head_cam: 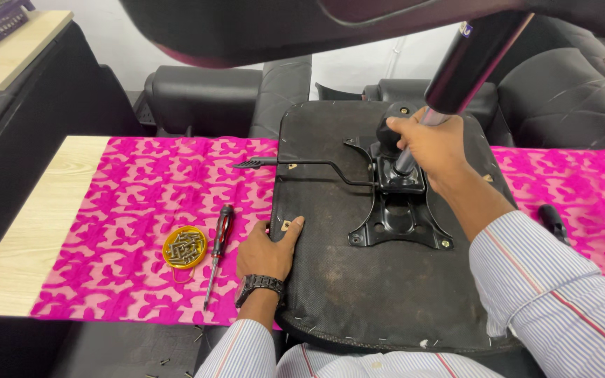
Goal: The person attaches a gas-lift cylinder to the underside of an office chair seat using a screwdriver. They align the metal mounting plate, insert screws, and tighten them to secure the cylinder to the seat.
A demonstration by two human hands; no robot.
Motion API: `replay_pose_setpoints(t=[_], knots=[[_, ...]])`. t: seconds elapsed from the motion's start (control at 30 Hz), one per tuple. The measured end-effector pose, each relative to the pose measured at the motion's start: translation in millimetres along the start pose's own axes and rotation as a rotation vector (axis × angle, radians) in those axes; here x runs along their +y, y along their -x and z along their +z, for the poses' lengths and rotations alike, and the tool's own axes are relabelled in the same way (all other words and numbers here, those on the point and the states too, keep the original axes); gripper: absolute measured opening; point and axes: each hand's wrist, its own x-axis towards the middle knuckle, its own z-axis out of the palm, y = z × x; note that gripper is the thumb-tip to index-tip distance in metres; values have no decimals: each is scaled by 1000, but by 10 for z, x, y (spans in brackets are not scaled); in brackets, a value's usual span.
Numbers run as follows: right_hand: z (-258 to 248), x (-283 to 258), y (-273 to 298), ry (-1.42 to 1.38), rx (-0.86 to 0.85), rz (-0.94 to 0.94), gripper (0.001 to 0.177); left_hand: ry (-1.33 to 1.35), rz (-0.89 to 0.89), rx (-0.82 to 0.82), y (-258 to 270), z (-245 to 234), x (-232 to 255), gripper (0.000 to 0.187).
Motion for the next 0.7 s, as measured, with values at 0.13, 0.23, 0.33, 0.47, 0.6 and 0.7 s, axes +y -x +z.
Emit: replay_pose_setpoints(t=[0.13, 0.23, 0.33, 0.47, 0.6, 0.7], knots=[[-77, 89, 305, 352, -43, 83, 24, -25, 34, 13, -24, 12, -9, 83], [-165, 149, 520, 445, -5, 80, 41, -36, 35, 23, -44, 42, -22, 84], [-265, 197, 659, 569, 39, 158, 45, -20, 28, 22, -73, 81, -27, 86], [-424, 308, 846, 663, -72, 245, 63, -4, 71, 2, -150, 107, -89, 87], [-571, 388, 927, 655, -236, 248, 85, 53, 162, 179, -214, 88, -190, 72], [-635, 428, 921, 538, -269, 308, 86, -15, 83, 435, -270, 5, -303, 44]])
